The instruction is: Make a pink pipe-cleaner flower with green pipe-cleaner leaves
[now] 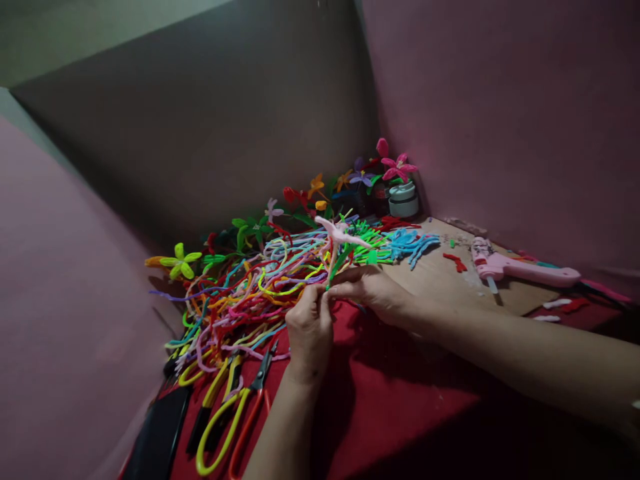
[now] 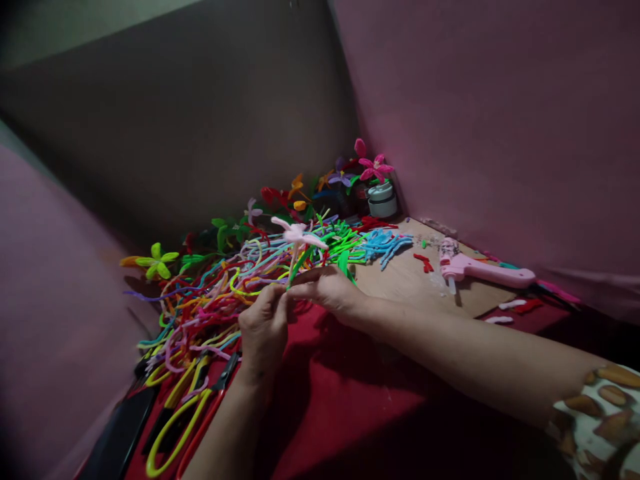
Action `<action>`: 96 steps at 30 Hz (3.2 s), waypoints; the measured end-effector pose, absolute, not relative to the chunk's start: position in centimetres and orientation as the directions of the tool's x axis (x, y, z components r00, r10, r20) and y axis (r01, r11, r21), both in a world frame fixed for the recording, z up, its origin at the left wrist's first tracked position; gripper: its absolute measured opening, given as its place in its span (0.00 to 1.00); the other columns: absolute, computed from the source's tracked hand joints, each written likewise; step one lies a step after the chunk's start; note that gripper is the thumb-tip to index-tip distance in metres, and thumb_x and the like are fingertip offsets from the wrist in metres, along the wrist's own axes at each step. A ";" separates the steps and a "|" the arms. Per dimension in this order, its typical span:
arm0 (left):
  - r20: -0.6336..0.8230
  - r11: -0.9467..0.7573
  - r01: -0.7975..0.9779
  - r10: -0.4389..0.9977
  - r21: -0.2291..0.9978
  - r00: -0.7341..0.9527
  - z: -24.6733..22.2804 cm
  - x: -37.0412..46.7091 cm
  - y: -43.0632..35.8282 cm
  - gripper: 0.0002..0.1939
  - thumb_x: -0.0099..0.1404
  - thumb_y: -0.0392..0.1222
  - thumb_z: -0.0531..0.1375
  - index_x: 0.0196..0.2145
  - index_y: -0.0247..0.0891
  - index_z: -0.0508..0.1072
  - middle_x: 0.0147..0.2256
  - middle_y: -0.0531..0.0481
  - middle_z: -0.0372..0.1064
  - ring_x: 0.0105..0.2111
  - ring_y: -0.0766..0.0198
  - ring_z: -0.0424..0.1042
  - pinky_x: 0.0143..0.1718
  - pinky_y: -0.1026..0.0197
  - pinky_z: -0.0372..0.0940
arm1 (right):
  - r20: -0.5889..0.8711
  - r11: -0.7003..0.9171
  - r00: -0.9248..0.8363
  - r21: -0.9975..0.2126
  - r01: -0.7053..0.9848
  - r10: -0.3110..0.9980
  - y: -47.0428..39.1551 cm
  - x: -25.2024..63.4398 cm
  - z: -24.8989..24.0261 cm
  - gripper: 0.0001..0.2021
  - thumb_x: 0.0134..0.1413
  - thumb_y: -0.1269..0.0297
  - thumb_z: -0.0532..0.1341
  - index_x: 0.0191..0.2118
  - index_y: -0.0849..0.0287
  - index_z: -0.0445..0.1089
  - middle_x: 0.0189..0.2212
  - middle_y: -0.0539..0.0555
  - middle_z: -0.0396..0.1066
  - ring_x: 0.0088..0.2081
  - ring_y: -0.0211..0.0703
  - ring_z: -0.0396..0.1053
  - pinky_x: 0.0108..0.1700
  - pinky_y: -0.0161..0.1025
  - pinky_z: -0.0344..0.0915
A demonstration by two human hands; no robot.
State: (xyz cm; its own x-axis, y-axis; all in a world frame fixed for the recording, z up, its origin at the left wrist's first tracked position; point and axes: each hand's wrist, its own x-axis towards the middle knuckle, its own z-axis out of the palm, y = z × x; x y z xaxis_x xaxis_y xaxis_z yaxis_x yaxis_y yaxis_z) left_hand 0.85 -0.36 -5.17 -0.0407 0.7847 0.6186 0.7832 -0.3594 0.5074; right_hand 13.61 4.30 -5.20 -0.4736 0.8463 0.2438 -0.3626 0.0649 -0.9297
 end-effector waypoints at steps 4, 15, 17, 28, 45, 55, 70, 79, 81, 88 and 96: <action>0.474 -0.334 0.579 0.874 0.744 -0.105 -4.4 0.9 -0.5 0.06 0.60 0.40 0.54 0.27 0.37 0.66 0.17 0.57 0.62 0.16 0.71 0.62 0.21 0.67 0.58 | 0.299 0.106 -0.525 -0.924 -0.366 0.797 4.3 14.2 -4.6 0.08 0.41 0.64 0.63 0.26 0.64 0.73 0.23 0.52 0.69 0.28 0.36 0.63 0.33 0.36 0.59; 0.195 -0.194 -0.032 0.980 0.981 0.033 -3.4 0.6 -0.5 0.07 0.57 0.39 0.58 0.25 0.33 0.66 0.18 0.56 0.63 0.12 0.73 0.60 0.15 0.66 0.62 | 0.263 -0.061 -0.629 -0.894 -0.444 0.732 5.4 14.4 -4.9 0.10 0.42 0.65 0.63 0.32 0.64 0.73 0.24 0.51 0.69 0.27 0.35 0.64 0.34 0.37 0.60; 0.136 -0.122 -0.154 0.987 0.980 0.083 -3.3 0.5 -0.4 0.08 0.56 0.39 0.59 0.24 0.32 0.66 0.18 0.56 0.62 0.11 0.75 0.57 0.12 0.66 0.62 | 0.286 -0.072 -0.659 -0.885 -0.460 0.696 5.4 14.3 -5.1 0.11 0.43 0.64 0.63 0.34 0.65 0.73 0.23 0.51 0.69 0.27 0.36 0.65 0.34 0.37 0.60; 0.002 0.115 -0.371 0.954 0.922 0.299 -3.9 0.0 -0.3 0.08 0.57 0.41 0.59 0.32 0.34 0.67 0.17 0.59 0.60 0.08 0.80 0.48 0.08 0.72 0.56 | 0.293 -0.110 -0.642 -0.853 -0.510 0.708 4.8 13.9 -5.1 0.08 0.41 0.66 0.64 0.29 0.65 0.73 0.23 0.50 0.68 0.28 0.34 0.65 0.34 0.34 0.58; 0.188 -0.185 0.095 0.982 0.978 -0.024 -4.0 0.8 -0.1 0.09 0.57 0.43 0.57 0.27 0.34 0.68 0.18 0.56 0.64 0.13 0.73 0.61 0.15 0.69 0.56 | 0.259 0.005 -0.551 -0.908 -0.419 0.793 4.1 14.2 -4.2 0.14 0.39 0.57 0.65 0.30 0.65 0.73 0.21 0.51 0.67 0.26 0.37 0.64 0.33 0.38 0.60; 0.007 0.028 -0.300 0.993 0.954 0.116 -3.6 0.4 -0.2 0.07 0.56 0.40 0.59 0.28 0.34 0.65 0.17 0.59 0.59 0.10 0.79 0.50 0.10 0.73 0.52 | 0.216 -0.076 -0.563 -0.891 -0.449 0.798 4.3 14.3 -3.6 0.10 0.38 0.67 0.65 0.31 0.63 0.74 0.23 0.49 0.70 0.27 0.33 0.66 0.34 0.33 0.60; -0.007 0.138 -0.390 0.948 0.910 0.319 -4.4 -0.1 -0.2 0.06 0.59 0.40 0.56 0.29 0.33 0.66 0.16 0.60 0.55 0.08 0.81 0.39 0.07 0.75 0.47 | 0.035 -0.353 -0.659 -0.822 -0.447 0.752 5.6 13.8 -5.6 0.13 0.34 0.71 0.67 0.33 0.63 0.72 0.23 0.50 0.70 0.25 0.33 0.65 0.27 0.31 0.57; 0.311 -0.272 0.311 0.947 0.911 -0.084 -4.1 1.5 -0.3 0.08 0.57 0.43 0.58 0.26 0.36 0.69 0.19 0.55 0.62 0.17 0.72 0.59 0.20 0.69 0.56 | 0.239 -0.128 -0.542 -0.823 -0.553 0.806 5.3 13.4 -5.8 0.09 0.39 0.65 0.64 0.28 0.65 0.72 0.21 0.51 0.68 0.25 0.35 0.64 0.30 0.35 0.59; 0.409 -0.314 0.457 0.904 0.832 -0.123 -4.6 1.5 -0.4 0.07 0.56 0.43 0.58 0.28 0.38 0.71 0.19 0.56 0.62 0.17 0.71 0.59 0.21 0.68 0.56 | 0.227 -0.119 -0.513 -0.822 -0.556 0.828 5.2 13.3 -5.9 0.10 0.37 0.63 0.65 0.27 0.65 0.72 0.21 0.50 0.67 0.25 0.35 0.63 0.32 0.36 0.60; 0.514 -0.371 0.560 0.850 0.741 -0.118 -4.9 1.0 -0.3 0.06 0.57 0.41 0.56 0.26 0.40 0.71 0.18 0.55 0.60 0.19 0.70 0.57 0.22 0.68 0.52 | 0.237 -0.070 -0.482 -0.842 -0.535 0.844 4.7 13.3 -5.4 0.11 0.37 0.61 0.65 0.30 0.62 0.74 0.23 0.51 0.70 0.29 0.37 0.65 0.40 0.38 0.61; 0.283 -0.256 0.182 0.948 0.949 -0.144 -4.1 1.3 -0.3 0.09 0.58 0.44 0.57 0.25 0.36 0.66 0.16 0.59 0.55 0.14 0.74 0.52 0.15 0.69 0.49 | 0.321 0.063 -0.525 -0.891 -0.451 0.788 4.5 13.8 -5.2 0.09 0.43 0.62 0.62 0.30 0.62 0.74 0.27 0.52 0.71 0.32 0.38 0.66 0.39 0.38 0.60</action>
